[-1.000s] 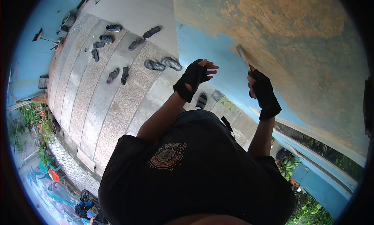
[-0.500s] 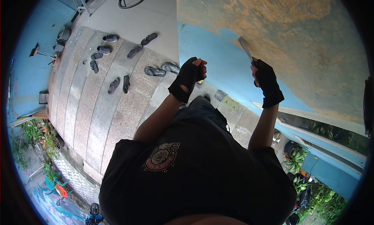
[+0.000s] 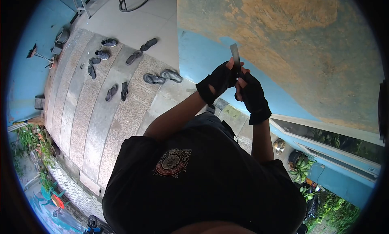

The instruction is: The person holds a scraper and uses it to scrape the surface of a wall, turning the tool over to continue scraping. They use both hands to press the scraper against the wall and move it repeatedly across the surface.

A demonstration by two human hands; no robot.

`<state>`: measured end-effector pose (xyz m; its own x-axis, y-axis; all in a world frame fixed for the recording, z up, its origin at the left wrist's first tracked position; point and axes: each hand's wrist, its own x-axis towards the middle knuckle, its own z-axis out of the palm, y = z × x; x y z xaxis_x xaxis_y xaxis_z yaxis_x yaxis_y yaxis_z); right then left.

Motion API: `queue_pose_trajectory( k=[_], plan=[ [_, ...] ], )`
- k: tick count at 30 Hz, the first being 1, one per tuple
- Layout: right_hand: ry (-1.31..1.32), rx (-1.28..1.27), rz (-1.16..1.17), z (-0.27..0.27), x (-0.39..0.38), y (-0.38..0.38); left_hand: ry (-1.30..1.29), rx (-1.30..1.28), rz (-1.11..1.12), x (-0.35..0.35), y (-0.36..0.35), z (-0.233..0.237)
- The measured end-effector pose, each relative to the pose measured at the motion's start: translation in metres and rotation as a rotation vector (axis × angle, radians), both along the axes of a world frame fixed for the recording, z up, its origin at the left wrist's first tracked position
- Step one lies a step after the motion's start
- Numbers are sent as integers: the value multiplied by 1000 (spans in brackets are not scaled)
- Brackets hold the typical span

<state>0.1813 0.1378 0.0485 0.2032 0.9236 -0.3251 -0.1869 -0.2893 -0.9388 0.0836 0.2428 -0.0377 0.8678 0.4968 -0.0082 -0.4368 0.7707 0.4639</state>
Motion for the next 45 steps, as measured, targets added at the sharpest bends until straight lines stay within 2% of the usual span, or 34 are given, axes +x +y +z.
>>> queue_pose_trajectory(
  k=[2, 3, 4, 5, 7, 8, 10, 11, 13, 14, 16, 19, 22, 23, 25, 29, 31, 32, 34, 37, 39, 45],
  plan=[
    [45, 12, 2, 5, 5, -3, -15, -82, 52, 21, -1, 23],
    [163, 12, -31, 7, 7, -4, -23, -158, 90, 30, -1, 31],
    [282, 11, -65, 9, 10, -4, -25, -163, 98, 42, 1, 24],
    [282, 4, -59, 4, 17, -4, -127, -127, 78, 55, 4, 11],
    [-186, -30, -32, -9, 31, -6, -230, -97, 70, 67, 3, 9],
    [-186, -36, -22, -13, 37, -8, -274, -166, 63, 72, 0, 8],
    [-479, 7, 31, -12, 45, -6, -319, -236, 68, 77, -2, 10],
    [-477, 6, 40, -11, 46, -5, -352, -251, 60, 76, -1, 10],
    [-691, 40, 43, -1, 37, -2, -383, -276, 59, 78, -1, 4],
    [-688, 31, 52, -4, 38, -6, -427, -265, 37, 79, -1, 1],
    [-790, 142, 39, -14, 43, -8, -469, -247, 17, 81, -1, 1],
    [-639, 124, 60, -21, 51, -1, -438, -230, 91, 80, 0, 1],
    [-766, 218, 52, -25, 47, 1, -417, -216, 114, 78, 0, 4],
    [-761, 215, 58, -24, 49, -2, -370, -206, 126, 77, -4, 7],
    [-635, 50, 88, -17, 56, -2, -326, -185, 143, 78, -2, 10],
    [-658, 49, 116, -17, 56, 3, -367, -220, 150, 81, 3, 7],
    [-600, 119, 49, -28, 54, -4, -392, -227, 132, 79, -5, 9],
    [-600, 123, 53, -27, 55, -3, -352, -234, 137, 79, -10, 14],
    [-769, 116, 114, -21, 56, -1, -310, -233, 150, 77, -2, 14],
    [-635, 126, 46, -35, 49, 7, -333, -214, 187, 74, 4, 13],
    [-660, 116, 51, -26, 50, 0, -242, -271, 196, 74, -2, 20],
    [-718, 148, 90, -33, 50, 4, -309, -246, 162, 68, 7, 9]
  ],
)
